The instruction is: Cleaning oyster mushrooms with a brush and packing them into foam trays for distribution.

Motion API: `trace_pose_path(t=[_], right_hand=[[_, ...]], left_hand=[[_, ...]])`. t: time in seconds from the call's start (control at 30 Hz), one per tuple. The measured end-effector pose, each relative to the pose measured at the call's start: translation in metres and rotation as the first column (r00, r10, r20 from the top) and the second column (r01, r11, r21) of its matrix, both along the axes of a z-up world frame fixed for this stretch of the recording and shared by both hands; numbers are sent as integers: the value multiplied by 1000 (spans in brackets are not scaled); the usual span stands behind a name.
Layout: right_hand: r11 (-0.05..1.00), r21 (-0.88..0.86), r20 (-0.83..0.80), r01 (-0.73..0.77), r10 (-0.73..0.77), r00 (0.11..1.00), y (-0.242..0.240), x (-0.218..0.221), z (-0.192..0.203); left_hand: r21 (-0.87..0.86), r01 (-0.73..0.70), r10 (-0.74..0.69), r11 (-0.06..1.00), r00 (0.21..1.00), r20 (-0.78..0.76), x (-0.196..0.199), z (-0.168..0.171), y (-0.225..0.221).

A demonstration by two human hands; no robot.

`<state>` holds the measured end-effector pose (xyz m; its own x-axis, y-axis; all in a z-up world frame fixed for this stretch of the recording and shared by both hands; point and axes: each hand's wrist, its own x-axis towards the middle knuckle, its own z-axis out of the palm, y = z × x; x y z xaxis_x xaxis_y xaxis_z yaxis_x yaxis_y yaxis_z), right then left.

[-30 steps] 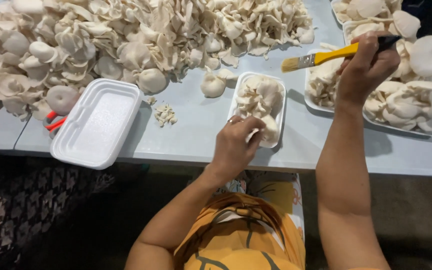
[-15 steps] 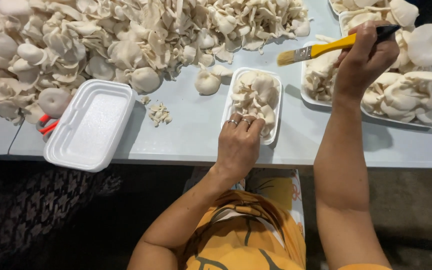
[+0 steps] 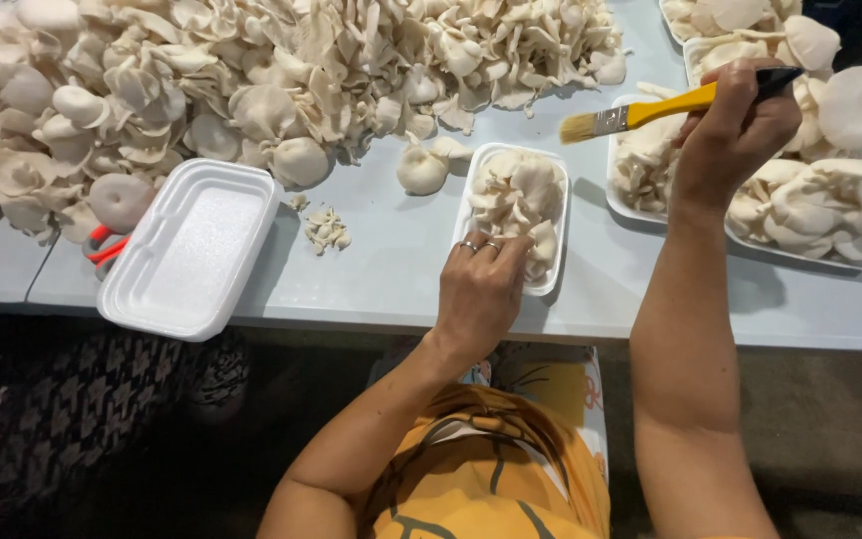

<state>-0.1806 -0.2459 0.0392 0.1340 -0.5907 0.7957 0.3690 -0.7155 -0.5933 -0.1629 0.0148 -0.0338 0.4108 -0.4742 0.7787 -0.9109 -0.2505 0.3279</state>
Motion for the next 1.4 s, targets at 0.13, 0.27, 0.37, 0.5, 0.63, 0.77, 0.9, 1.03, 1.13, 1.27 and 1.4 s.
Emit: trace_pose_path(t=[0.13, 0.27, 0.37, 0.5, 0.63, 0.77, 0.9, 1.03, 1.13, 1.27, 1.4], right_hand=[[1000, -23, 4, -7, 7, 1000, 0, 0, -1], [1000, -28, 3, -8, 8, 1000, -1, -1, 0], [999, -32, 0, -5, 5, 1000, 0, -1, -1], [998, -59, 2, 27, -27, 1000, -2, 1, -1], [999, -53, 22, 11, -10, 1000, -1, 1, 3], [999, -30, 23, 23, -22, 999, 0, -1, 3], [999, 10, 38, 33, -33, 999, 2, -1, 6], [997, 71, 68, 15, -20, 997, 5, -3, 6], [988, 152, 79, -9, -3, 997, 8, -3, 10], [976, 202, 21, 82, -88, 996, 8, -6, 9], [959, 274, 25, 70, -80, 996, 6, -2, 7]], left_hand=[[23, 19, -18, 1000, 999, -36, -3, 4, 4], [22, 24, -22, 999, 995, -92, 0, 1, 16], [92, -38, 54, 995, 984, -172, 1, 3, 36], [17, 86, -80, 996, 971, -225, 5, 1, 45], [6, 174, -165, 985, 944, -286, 14, 6, 39], [43, 343, -269, 938, 801, -535, 33, 37, 39], [46, 255, -254, 966, 967, -15, 131, 50, -3], [-130, 182, -152, 975, 965, 211, 247, 63, -105], [-137, 96, -139, 986, 927, -348, 270, 95, -152], [43, 68, -22, 997, 746, -666, 314, 76, -200], [146, -47, 72, 988, 983, -171, 382, 10, -215]])
